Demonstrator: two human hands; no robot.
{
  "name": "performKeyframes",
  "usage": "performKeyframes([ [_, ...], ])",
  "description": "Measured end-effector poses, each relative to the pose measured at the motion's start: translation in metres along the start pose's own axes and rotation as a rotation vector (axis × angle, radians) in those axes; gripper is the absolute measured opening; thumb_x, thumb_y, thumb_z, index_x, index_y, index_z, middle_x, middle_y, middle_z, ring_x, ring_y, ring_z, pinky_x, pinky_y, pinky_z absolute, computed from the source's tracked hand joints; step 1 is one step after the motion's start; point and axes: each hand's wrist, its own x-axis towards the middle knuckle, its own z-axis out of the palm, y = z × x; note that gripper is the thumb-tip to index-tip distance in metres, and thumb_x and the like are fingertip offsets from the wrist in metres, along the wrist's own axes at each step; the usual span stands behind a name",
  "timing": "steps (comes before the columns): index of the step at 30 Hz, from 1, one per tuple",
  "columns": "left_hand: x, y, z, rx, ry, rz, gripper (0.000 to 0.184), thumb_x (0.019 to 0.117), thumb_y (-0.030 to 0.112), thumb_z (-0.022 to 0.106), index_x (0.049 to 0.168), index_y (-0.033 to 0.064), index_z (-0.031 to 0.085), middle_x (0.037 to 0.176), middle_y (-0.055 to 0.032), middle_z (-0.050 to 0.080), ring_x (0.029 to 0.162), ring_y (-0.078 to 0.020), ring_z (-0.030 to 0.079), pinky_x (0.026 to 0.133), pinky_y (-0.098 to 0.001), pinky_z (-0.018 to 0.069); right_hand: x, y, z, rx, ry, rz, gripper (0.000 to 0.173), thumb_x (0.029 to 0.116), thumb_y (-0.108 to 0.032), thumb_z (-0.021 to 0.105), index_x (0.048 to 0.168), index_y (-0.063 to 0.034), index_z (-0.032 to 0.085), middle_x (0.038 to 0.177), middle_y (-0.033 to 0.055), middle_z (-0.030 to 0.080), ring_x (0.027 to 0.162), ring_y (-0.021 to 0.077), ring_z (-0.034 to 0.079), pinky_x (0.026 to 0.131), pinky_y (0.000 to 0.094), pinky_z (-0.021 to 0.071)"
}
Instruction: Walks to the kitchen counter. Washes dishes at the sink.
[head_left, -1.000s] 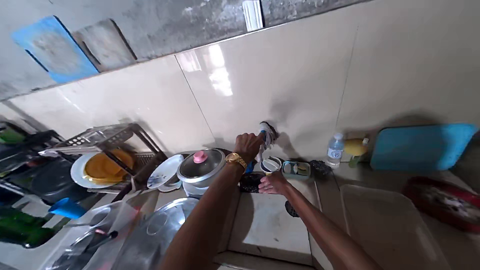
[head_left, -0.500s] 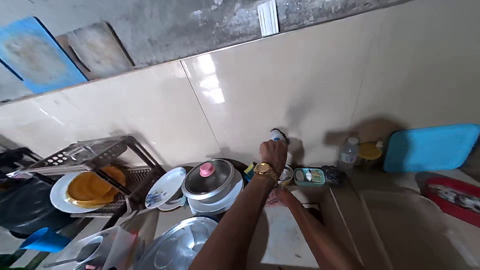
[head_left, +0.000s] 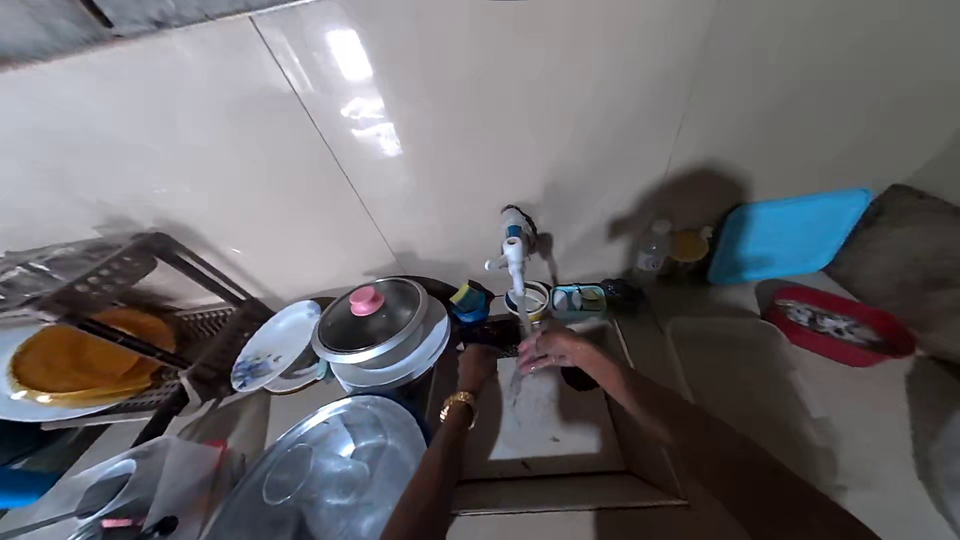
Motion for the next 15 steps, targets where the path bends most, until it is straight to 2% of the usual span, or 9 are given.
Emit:
performKeyframes([
  [1, 0.002, -0.004, 0.017, -0.128, -0.043, -0.038, 0.026, 0.1024, 0.005, 0.057, 0.125, -0.0064, 0.063, 0.116, -0.0264, 0.067, 0.099, -0.0328, 0.070, 0.089, -0.0454, 0.0578, -0.010, -0.013, -0.001, -0.054, 0.003, -0.029, 0.023, 0.1050, 0.001, 0.046, 0.125, 0.0094, 0.053, 0.101, 0.0184, 0.068, 0.082, 0.0217, 0.071, 0.079, 0.0371, 0.0603],
  [3, 0.002, 0.002, 0.038, -0.297, -0.067, -0.043, 0.025, 0.1001, -0.002, 0.057, 0.122, -0.0124, 0.060, 0.111, -0.0275, 0.066, 0.095, -0.0303, 0.067, 0.088, -0.0429, 0.0561, -0.026, -0.034, -0.004, -0.150, -0.009, -0.093, 0.023, 0.1055, -0.002, 0.047, 0.123, 0.0099, 0.055, 0.103, 0.0181, 0.068, 0.085, 0.0205, 0.070, 0.081, 0.0363, 0.0594],
  [5, -0.005, 0.023, 0.045, -0.455, -0.064, 0.002, 0.024, 0.1003, -0.003, 0.055, 0.123, -0.0130, 0.056, 0.106, -0.0216, 0.064, 0.087, -0.0212, 0.064, 0.081, -0.0363, 0.0549, -0.043, -0.052, -0.007, -0.212, -0.002, -0.160, 0.022, 0.1038, -0.001, 0.049, 0.120, 0.0115, 0.058, 0.102, 0.0186, 0.068, 0.084, 0.0193, 0.069, 0.081, 0.0352, 0.0586],
  [7, -0.009, 0.044, 0.042, -0.515, -0.078, 0.024, 0.023, 0.1013, -0.001, 0.056, 0.122, -0.0111, 0.056, 0.105, -0.0170, 0.066, 0.084, -0.0151, 0.065, 0.079, -0.0307, 0.0562, -0.052, -0.064, -0.013, -0.285, 0.028, -0.199, 0.025, 0.1021, 0.001, 0.051, 0.123, 0.0113, 0.059, 0.106, 0.0205, 0.068, 0.087, 0.0208, 0.070, 0.083, 0.0363, 0.0587],
  [9, -0.009, 0.059, 0.031, -0.448, -0.148, 0.053, 0.022, 0.1032, -0.001, 0.052, 0.121, -0.0123, 0.058, 0.111, -0.0200, 0.065, 0.094, -0.0197, 0.063, 0.087, -0.0345, 0.0531, -0.054, -0.070, -0.020, -0.388, 0.083, -0.203, 0.028, 0.1002, 0.003, 0.054, 0.127, 0.0104, 0.058, 0.110, 0.0222, 0.067, 0.089, 0.0228, 0.069, 0.085, 0.0381, 0.0578],
  [10, -0.005, 0.063, 0.028, -0.463, -0.197, 0.068, 0.021, 0.1024, -0.003, 0.050, 0.121, -0.0107, 0.057, 0.108, -0.0177, 0.065, 0.092, -0.0188, 0.063, 0.086, -0.0338, 0.0537, -0.055, -0.071, -0.024, -0.450, 0.121, -0.205, 0.029, 0.0980, 0.004, 0.055, 0.126, 0.0103, 0.059, 0.109, 0.0226, 0.068, 0.089, 0.0243, 0.069, 0.085, 0.0397, 0.0575],
  [12, 0.002, 0.069, 0.021, -0.557, -0.315, 0.116, 0.024, 0.1038, -0.003, 0.045, 0.124, -0.0081, 0.056, 0.105, -0.0142, 0.066, 0.091, -0.0180, 0.066, 0.086, -0.0331, 0.0560, -0.059, -0.072, -0.031, -0.589, 0.184, -0.225, 0.024, 0.0965, 0.003, 0.058, 0.119, 0.0104, 0.062, 0.108, 0.0247, 0.067, 0.092, 0.0293, 0.069, 0.088, 0.0449, 0.0566],
  [14, 0.002, 0.076, 0.015, -0.631, -0.408, 0.132, 0.027, 0.1044, -0.005, 0.040, 0.127, -0.0081, 0.054, 0.109, -0.0157, 0.067, 0.096, -0.0209, 0.069, 0.092, -0.0351, 0.0561, -0.064, -0.071, -0.036, -0.725, 0.235, -0.236, 0.016, 0.0938, -0.001, 0.065, 0.105, 0.0107, 0.064, 0.103, 0.0266, 0.064, 0.094, 0.0354, 0.065, 0.085, 0.0519, 0.0519],
  [15, 0.002, 0.078, 0.012, -0.656, -0.433, 0.129, 0.029, 0.1039, -0.007, 0.037, 0.129, -0.0079, 0.052, 0.111, -0.0164, 0.067, 0.097, -0.0216, 0.069, 0.094, -0.0356, 0.0552, -0.067, -0.069, -0.037, -0.773, 0.250, -0.240, 0.019, 0.0940, -0.005, 0.068, 0.102, 0.0117, 0.064, 0.105, 0.0288, 0.064, 0.098, 0.0394, 0.063, 0.087, 0.0556, 0.0497],
])
